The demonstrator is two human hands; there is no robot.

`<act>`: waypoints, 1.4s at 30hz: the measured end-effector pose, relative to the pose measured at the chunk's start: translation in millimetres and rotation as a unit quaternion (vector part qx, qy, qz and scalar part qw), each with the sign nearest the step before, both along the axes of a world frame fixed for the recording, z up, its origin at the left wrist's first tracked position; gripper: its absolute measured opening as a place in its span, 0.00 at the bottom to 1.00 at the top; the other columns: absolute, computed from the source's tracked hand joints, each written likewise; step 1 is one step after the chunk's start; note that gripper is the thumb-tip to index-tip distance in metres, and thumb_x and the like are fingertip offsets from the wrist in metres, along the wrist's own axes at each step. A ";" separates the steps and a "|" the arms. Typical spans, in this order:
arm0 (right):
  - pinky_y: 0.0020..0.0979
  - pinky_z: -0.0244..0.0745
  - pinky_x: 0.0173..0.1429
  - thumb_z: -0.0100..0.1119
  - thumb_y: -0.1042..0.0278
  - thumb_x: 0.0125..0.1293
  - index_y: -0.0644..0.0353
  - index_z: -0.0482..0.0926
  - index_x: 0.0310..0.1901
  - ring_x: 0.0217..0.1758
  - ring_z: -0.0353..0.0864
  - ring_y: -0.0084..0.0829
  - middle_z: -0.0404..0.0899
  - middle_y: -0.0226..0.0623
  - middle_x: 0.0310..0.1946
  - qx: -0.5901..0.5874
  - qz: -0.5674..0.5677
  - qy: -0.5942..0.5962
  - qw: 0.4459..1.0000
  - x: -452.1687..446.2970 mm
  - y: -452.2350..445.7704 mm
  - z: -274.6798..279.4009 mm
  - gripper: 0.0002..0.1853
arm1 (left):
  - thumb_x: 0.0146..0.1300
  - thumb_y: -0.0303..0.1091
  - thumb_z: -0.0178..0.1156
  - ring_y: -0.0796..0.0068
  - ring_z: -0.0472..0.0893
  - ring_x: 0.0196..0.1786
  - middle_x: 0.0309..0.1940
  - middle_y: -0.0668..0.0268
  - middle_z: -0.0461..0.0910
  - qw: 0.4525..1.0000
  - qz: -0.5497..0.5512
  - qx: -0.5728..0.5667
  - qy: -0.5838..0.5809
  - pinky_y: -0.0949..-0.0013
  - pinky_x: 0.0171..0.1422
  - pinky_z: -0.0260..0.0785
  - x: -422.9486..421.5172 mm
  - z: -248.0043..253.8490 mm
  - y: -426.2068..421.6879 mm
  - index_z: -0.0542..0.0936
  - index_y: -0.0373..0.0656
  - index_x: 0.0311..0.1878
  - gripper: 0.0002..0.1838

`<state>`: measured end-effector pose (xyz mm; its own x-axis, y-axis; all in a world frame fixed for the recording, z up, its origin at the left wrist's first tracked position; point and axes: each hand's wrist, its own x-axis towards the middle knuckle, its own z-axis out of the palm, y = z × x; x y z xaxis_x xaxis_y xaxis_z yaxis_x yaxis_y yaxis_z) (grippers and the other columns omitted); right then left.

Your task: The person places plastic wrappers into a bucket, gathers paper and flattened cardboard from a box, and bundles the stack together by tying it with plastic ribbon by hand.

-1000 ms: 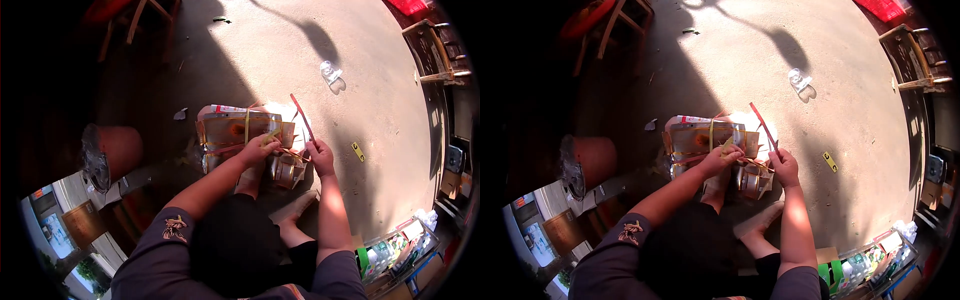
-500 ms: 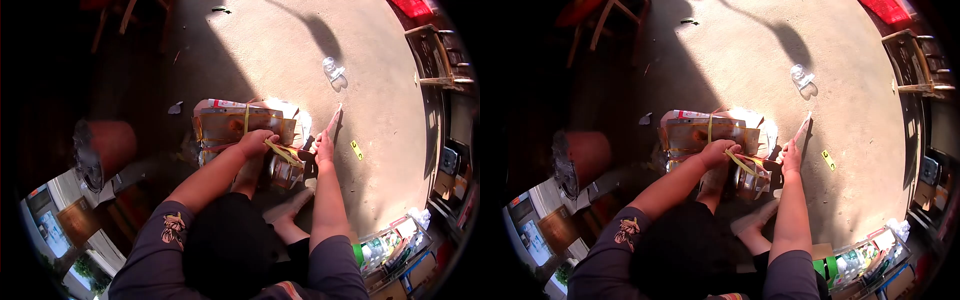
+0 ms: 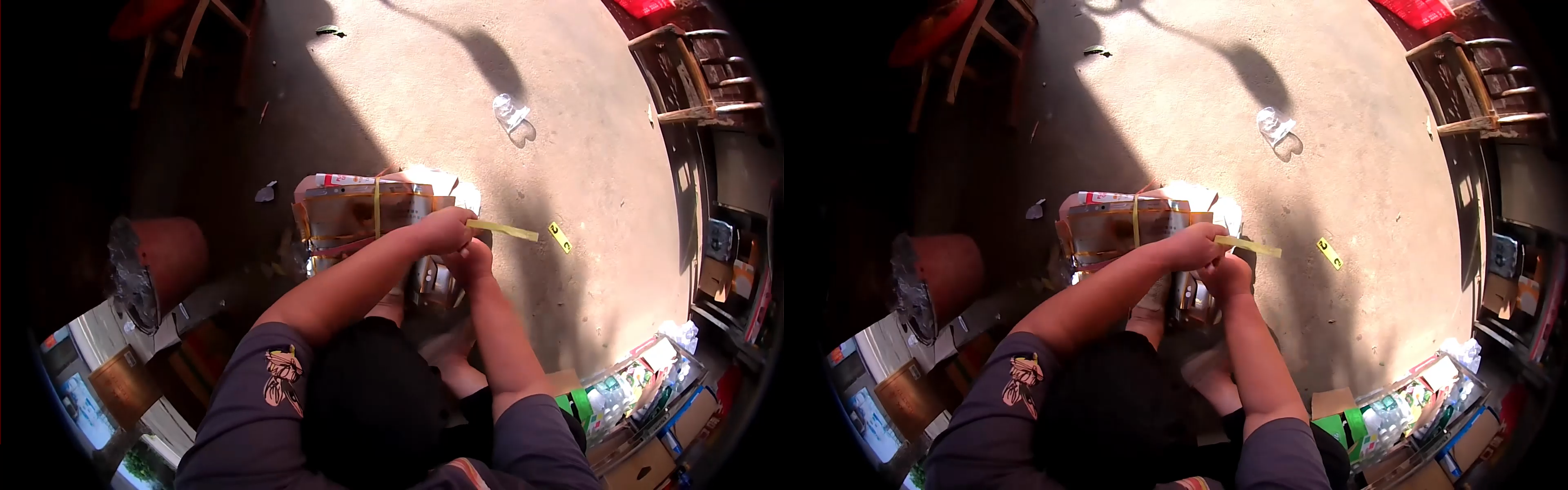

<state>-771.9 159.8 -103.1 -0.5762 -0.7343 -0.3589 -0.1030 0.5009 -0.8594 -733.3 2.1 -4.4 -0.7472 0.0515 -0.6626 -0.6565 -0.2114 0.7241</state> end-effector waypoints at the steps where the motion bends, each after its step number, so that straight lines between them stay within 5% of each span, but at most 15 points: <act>1: 0.44 0.77 0.36 0.55 0.53 0.66 0.58 0.82 0.29 0.30 0.81 0.51 0.81 0.48 0.24 -0.077 -0.070 -0.011 0.995 7.7 0.1 -2.5 0.17 | 0.71 0.36 0.53 0.71 0.81 0.37 0.28 0.62 0.81 0.997 -0.031 -0.062 0.042 0.70 0.43 0.72 -6.5 -1.2 6.9 0.78 0.35 0.37 0.13; 2: 0.45 0.77 0.35 0.52 0.54 0.67 0.58 0.81 0.28 0.29 0.81 0.52 0.81 0.48 0.23 -0.154 -0.128 -0.015 0.980 15.4 -0.1 -4.5 0.17 | 0.69 0.35 0.55 0.70 0.82 0.40 0.31 0.61 0.82 0.987 -0.062 -0.124 0.084 0.69 0.46 0.72 -11.9 -4.5 11.3 0.79 0.35 0.39 0.11; 4: 0.43 0.76 0.44 0.47 0.61 0.70 0.61 0.82 0.34 0.37 0.81 0.52 0.81 0.53 0.31 0.132 0.045 0.165 0.976 4.2 12.8 1.3 0.16 | 0.65 0.30 0.58 0.71 0.81 0.44 0.38 0.61 0.83 0.976 -0.033 -0.169 0.136 0.68 0.49 0.73 -16.8 -13.7 2.0 0.80 0.36 0.44 0.09; 5: 0.45 0.75 0.45 0.45 0.56 0.71 0.61 0.82 0.35 0.38 0.81 0.54 0.81 0.55 0.32 0.183 0.017 0.135 0.974 4.7 4.1 19.9 0.19 | 0.63 0.27 0.57 0.74 0.80 0.46 0.42 0.61 0.82 0.973 0.055 -0.142 0.172 0.70 0.49 0.72 -7.8 -48.0 0.9 0.79 0.37 0.49 0.12; 8: 0.45 0.74 0.49 0.44 0.50 0.71 0.62 0.84 0.38 0.40 0.82 0.52 0.82 0.53 0.32 0.232 -0.065 0.086 0.967 4.2 3.7 29.2 0.24 | 0.61 0.18 0.50 0.77 0.80 0.42 0.45 0.61 0.81 0.992 0.101 0.067 0.046 0.74 0.45 0.72 20.8 -86.2 6.9 0.75 0.36 0.57 0.20; 10: 0.44 0.75 0.49 0.45 0.51 0.69 0.63 0.84 0.36 0.41 0.82 0.53 0.82 0.54 0.34 0.163 -0.110 0.057 0.979 5.0 13.5 7.0 0.24 | 0.59 0.16 0.53 0.74 0.81 0.44 0.49 0.59 0.81 0.989 0.120 0.025 0.077 0.73 0.47 0.74 28.2 -79.4 26.8 0.74 0.35 0.61 0.24; 15: 0.46 0.74 0.42 0.45 0.49 0.70 0.67 0.82 0.31 0.35 0.82 0.55 0.80 0.57 0.27 0.119 -0.084 0.054 0.988 -7.0 18.5 29.5 0.26 | 0.60 0.29 0.62 0.71 0.85 0.37 0.36 0.59 0.86 0.971 -0.001 -0.213 0.104 0.70 0.45 0.76 31.6 -101.3 39.1 0.83 0.38 0.48 0.13; 20: 0.42 0.73 0.36 0.44 0.45 0.72 0.66 0.80 0.24 0.26 0.80 0.47 0.80 0.48 0.21 0.149 -0.098 0.067 0.982 -21.2 22.9 22.9 0.31 | 0.59 0.33 0.65 0.70 0.84 0.34 0.33 0.59 0.86 0.981 0.020 -0.168 0.092 0.68 0.43 0.74 31.7 -113.0 40.2 0.84 0.39 0.41 0.10; 23: 0.24 0.57 0.21 0.43 0.41 0.75 0.50 0.63 0.21 0.14 0.57 0.18 0.56 0.22 0.12 0.025 -0.266 -0.276 0.923 -35.1 13.1 56.9 0.27 | 0.63 0.28 0.61 0.77 0.82 0.35 0.33 0.63 0.85 0.992 0.107 -0.031 0.054 0.70 0.42 0.73 31.5 -110.8 37.2 0.82 0.39 0.43 0.07; 27: 0.26 0.59 0.23 0.38 0.45 0.78 0.53 0.64 0.26 0.16 0.53 0.19 0.55 0.23 0.16 -0.114 -0.268 -0.336 0.896 -49.3 -17.5 75.5 0.25 | 0.61 0.39 0.64 0.66 0.84 0.37 0.35 0.59 0.85 0.958 -0.060 -0.278 0.029 0.67 0.45 0.74 21.9 -80.2 40.4 0.83 0.48 0.47 0.13; 30: 0.26 0.66 0.28 0.41 0.45 0.77 0.53 0.67 0.27 0.19 0.64 0.22 0.64 0.26 0.18 -0.089 -0.255 -0.398 0.877 -46.4 -44.7 75.2 0.24 | 0.59 0.44 0.64 0.61 0.84 0.41 0.38 0.61 0.85 0.953 -0.036 -0.294 0.067 0.63 0.47 0.75 27.7 -73.0 41.7 0.85 0.52 0.44 0.12; 32: 0.31 0.74 0.48 0.48 0.50 0.75 0.58 0.75 0.42 0.42 0.79 0.27 0.79 0.32 0.35 -0.185 -0.175 -0.314 0.915 -42.6 -50.6 71.2 0.18 | 0.60 0.45 0.63 0.62 0.84 0.42 0.38 0.59 0.85 0.950 -0.047 -0.296 0.089 0.63 0.49 0.75 29.2 -77.6 36.9 0.85 0.52 0.46 0.14; 35: 0.36 0.72 0.57 0.54 0.61 0.71 0.63 0.74 0.47 0.49 0.79 0.34 0.80 0.35 0.41 -0.140 -0.047 -0.075 0.986 -41.3 -33.6 61.4 0.13 | 0.64 0.45 0.60 0.67 0.84 0.38 0.34 0.61 0.86 0.980 0.002 -0.197 0.041 0.65 0.47 0.75 30.7 -103.5 38.4 0.85 0.48 0.45 0.14; 37: 0.42 0.74 0.55 0.58 0.65 0.63 0.62 0.71 0.51 0.52 0.79 0.48 0.78 0.45 0.49 -0.036 0.059 0.169 0.983 -36.5 -13.6 57.2 0.17 | 0.65 0.45 0.59 0.68 0.84 0.37 0.33 0.61 0.85 0.985 0.021 -0.167 0.037 0.65 0.45 0.74 28.6 -105.2 36.8 0.86 0.46 0.43 0.14; 42: 0.43 0.76 0.46 0.58 0.65 0.63 0.59 0.75 0.44 0.42 0.81 0.49 0.81 0.47 0.39 0.086 -0.019 0.152 0.985 -23.7 15.1 57.6 0.11 | 0.66 0.45 0.57 0.68 0.83 0.34 0.31 0.59 0.85 0.987 0.087 -0.120 0.065 0.65 0.42 0.73 33.0 -115.7 39.4 0.85 0.40 0.39 0.17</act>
